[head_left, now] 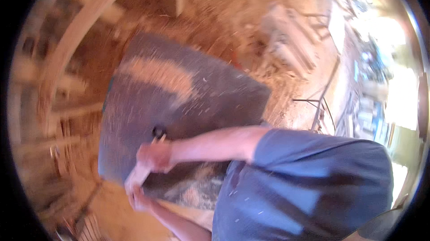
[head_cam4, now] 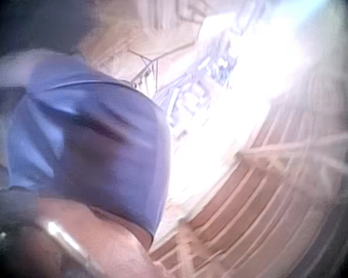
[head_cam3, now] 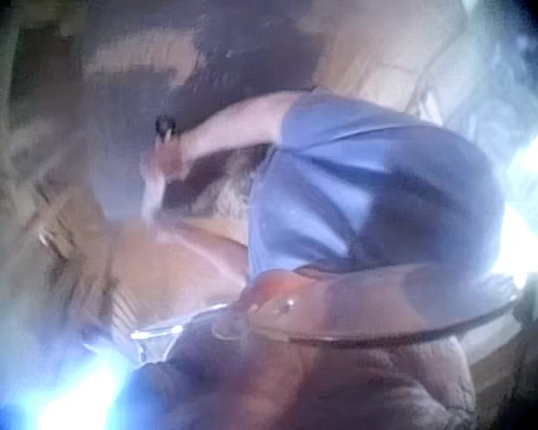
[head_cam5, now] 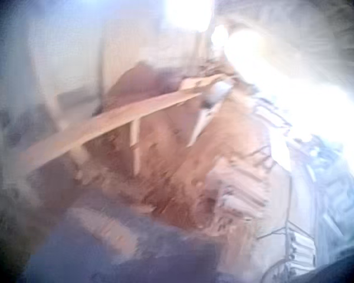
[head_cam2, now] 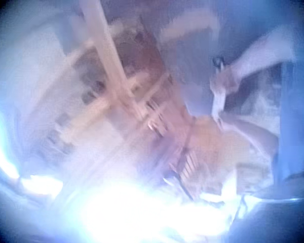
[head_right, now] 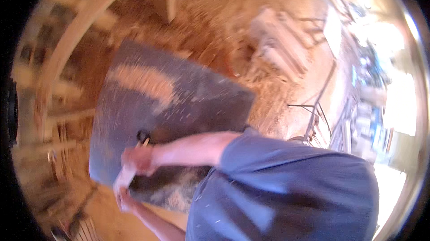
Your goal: The person feeds wood slats through a router table to create a groove and then places the processed pieces onto a stack.
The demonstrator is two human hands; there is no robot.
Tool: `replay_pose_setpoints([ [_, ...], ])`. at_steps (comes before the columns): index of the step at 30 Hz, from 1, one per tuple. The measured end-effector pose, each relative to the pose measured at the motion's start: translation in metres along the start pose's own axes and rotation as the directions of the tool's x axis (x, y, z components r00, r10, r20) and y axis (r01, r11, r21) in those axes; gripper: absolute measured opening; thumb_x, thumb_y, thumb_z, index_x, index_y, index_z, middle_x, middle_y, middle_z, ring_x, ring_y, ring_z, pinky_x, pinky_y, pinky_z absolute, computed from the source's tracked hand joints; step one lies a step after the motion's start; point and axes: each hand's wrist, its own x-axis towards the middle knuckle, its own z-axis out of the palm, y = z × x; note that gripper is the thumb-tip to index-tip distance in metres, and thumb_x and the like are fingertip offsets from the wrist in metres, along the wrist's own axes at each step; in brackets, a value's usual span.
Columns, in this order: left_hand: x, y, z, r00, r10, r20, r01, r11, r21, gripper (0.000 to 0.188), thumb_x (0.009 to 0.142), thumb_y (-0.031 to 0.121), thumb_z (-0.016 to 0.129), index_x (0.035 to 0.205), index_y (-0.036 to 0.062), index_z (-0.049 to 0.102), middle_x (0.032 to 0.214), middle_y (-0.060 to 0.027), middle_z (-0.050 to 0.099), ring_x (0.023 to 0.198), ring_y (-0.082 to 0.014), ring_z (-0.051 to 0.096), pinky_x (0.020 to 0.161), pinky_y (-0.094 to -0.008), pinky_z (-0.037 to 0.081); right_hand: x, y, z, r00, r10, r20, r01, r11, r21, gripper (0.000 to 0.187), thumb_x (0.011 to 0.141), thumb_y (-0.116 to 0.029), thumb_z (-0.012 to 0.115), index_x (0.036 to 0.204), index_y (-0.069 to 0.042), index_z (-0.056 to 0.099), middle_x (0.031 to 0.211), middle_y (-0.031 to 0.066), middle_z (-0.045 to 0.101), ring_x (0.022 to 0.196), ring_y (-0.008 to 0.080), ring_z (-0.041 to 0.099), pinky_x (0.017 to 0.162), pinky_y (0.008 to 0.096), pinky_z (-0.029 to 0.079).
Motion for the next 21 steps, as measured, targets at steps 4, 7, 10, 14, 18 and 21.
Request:
replay_pose_setpoints([
  [4,-0.018,-0.037,0.003,0.906,0.325,0.271,-0.412,0.823,0.392,0.015,0.085,0.014,0.069,0.089,0.0006,0.073,0.078,-0.0061,0.064,0.071,-0.0178,0.057,0.062,-0.0324,0.044,-0.03,-0.002,0.009,0.991,0.118,0.066,-0.106,0.981,-0.162,0.033,0.075,-0.024,0.07,0.098,-0.001,0.06,0.103,0.0132,0.054,0.102,0.0308,0.052,0.074,0.049,0.053],
  [7,-0.027,-0.065,-0.052,0.72,0.423,0.549,-0.595,-0.031,0.803,0.021,0.085,0.025,0.075,0.076,0.0066,0.079,0.07,-0.0089,0.073,0.064,-0.0203,0.069,0.06,-0.0393,0.057,-0.061,-0.043,-0.014,0.985,0.082,0.152,-0.035,0.957,-0.287,0.03,0.078,-0.022,0.065,0.099,-0.001,0.058,0.102,0.0123,0.054,0.1,0.0289,0.051,0.09,0.0434,0.043],
  [10,-0.039,-0.078,-0.046,0.469,0.538,0.7,-0.821,-0.027,0.571,0.016,0.086,0.028,0.071,0.084,0.0132,0.078,0.078,-0.0076,0.072,0.073,-0.02,0.067,0.069,-0.0381,0.056,-0.096,-0.071,-0.044,0.969,0.16,0.19,-0.06,0.893,-0.446,0.034,0.074,-0.022,0.07,0.099,-0.002,0.059,0.102,0.0114,0.055,0.103,0.028,0.052,0.093,0.0423,0.042],
  [14,-0.108,-0.048,0.015,0.958,0.037,0.283,-0.169,0.873,0.458,0.018,0.082,0.014,0.075,0.081,-0.0015,0.067,0.071,-0.0098,0.064,0.057,-0.0183,0.056,0.049,-0.0278,0.046,-0.158,-0.08,-0.071,0.922,0.368,0.117,-0.278,0.842,-0.463,0.037,0.072,-0.023,0.073,0.1,-0.002,0.06,0.106,0.0122,0.056,0.108,0.0278,0.052,0.096,0.042,0.042],
  [18,-0.11,-0.078,0.023,0.917,0.198,0.347,-0.239,0.968,0.079,0.021,0.089,0.013,0.072,0.096,-0.0058,0.066,0.076,-0.012,0.065,0.063,-0.0183,0.059,0.053,-0.0279,0.048,-0.193,-0.089,-0.1,0.897,0.441,0.011,-0.392,0.808,-0.439,0.041,0.065,-0.024,0.077,0.099,-0.005,0.066,0.109,0.0102,0.06,0.113,0.0266,0.053,0.098,0.0405,0.041],
  [21,-0.178,-0.029,0.062,0.8,0.153,0.581,-0.381,0.877,0.293,0.025,0.089,0.012,0.072,0.103,-0.0081,0.066,0.081,-0.0129,0.066,0.067,-0.019,0.061,0.056,-0.029,0.051,-0.283,-0.112,-0.135,0.746,0.612,-0.264,-0.666,0.668,-0.333,0.041,0.061,-0.02,0.076,0.099,-0.007,0.067,0.11,0.011,0.06,0.111,0.0282,0.054,0.096,0.0405,0.043],
])
